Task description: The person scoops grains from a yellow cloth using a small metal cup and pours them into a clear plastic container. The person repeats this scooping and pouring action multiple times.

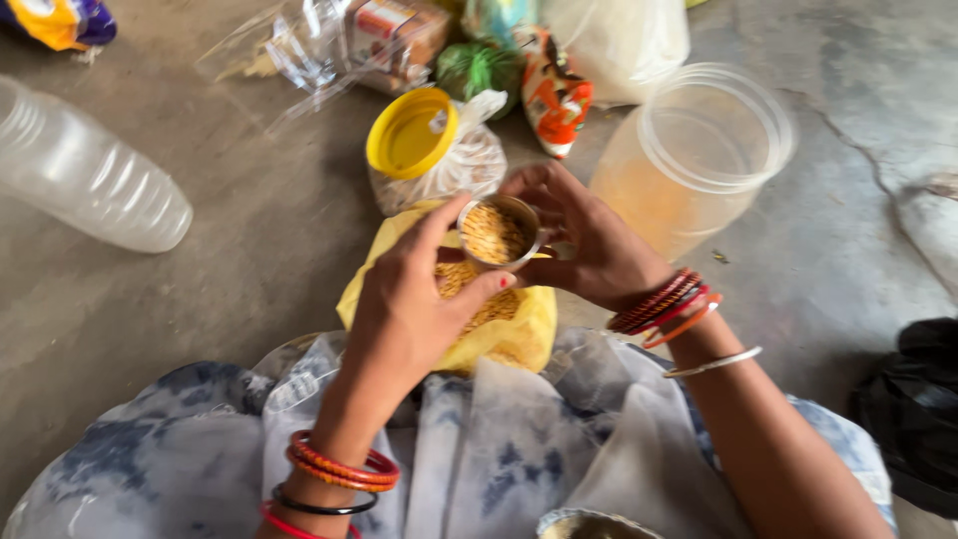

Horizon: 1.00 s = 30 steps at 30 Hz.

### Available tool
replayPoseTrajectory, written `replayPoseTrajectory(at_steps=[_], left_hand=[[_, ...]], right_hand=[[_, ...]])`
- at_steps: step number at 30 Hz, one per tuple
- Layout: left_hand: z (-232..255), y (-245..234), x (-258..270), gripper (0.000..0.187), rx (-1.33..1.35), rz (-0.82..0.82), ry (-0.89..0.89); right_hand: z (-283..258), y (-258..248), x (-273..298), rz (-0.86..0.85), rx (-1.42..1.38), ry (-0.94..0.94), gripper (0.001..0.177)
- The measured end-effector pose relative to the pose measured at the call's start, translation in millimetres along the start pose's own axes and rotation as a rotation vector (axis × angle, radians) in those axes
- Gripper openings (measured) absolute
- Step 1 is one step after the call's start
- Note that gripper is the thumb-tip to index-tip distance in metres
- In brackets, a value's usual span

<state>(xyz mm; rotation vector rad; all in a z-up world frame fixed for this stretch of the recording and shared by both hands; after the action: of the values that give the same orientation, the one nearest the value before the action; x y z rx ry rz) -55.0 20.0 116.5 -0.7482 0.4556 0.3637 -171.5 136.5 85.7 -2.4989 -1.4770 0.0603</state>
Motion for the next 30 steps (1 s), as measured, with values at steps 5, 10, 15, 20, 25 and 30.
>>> replayPoseTrajectory(at_steps=[5,10,15,20,25,30], left_hand=[[24.3,1.2,-23.8,0.070,0.094,0.001,-0.016],[56.7,7.9,-52.8,0.074,0.067,0.006,0.079],[92.4,19.2,-75.3,0.075,0.015,0.042,0.230],[108.1,37.1,-94.2,0.070,0.068,0.018,0.176],[121.1,62.7,-113.2,0.070,0.193,-0.029,0.154],[120.8,94.2,-137.1,0.076,0.145,-0.135,0.114]], right_hand=[[-25.3,-19.0,16.3,0.074,-0.117,-0.011,0.070],[-47.1,-50.4,36.5,0.207,-0.104,-0.077,0.069],[-60.6,-77.7,55.8,0.283,-0.081,-0.142,0.072],[-68.6,-101.0,73.2,0.270,-0.090,-0.217,0.070],[-52.8,-130.3,87.6,0.297,-0.202,-0.078,0.068],[-42.3,-166.7,102.1,0.466,-0.190,-0.061,0.065]])
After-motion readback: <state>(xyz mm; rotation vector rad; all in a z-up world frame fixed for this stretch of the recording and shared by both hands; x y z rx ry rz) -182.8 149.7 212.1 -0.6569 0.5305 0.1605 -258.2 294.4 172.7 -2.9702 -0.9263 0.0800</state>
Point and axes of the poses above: each hand's wrist, its own x-axis away from the middle knuckle, its own y-axis out of the palm, z = x × y, the point moved 8 cm from there along -x, towards the middle knuckle, and after that the axes turned 15 degrees about y, right-handed, at the moved point
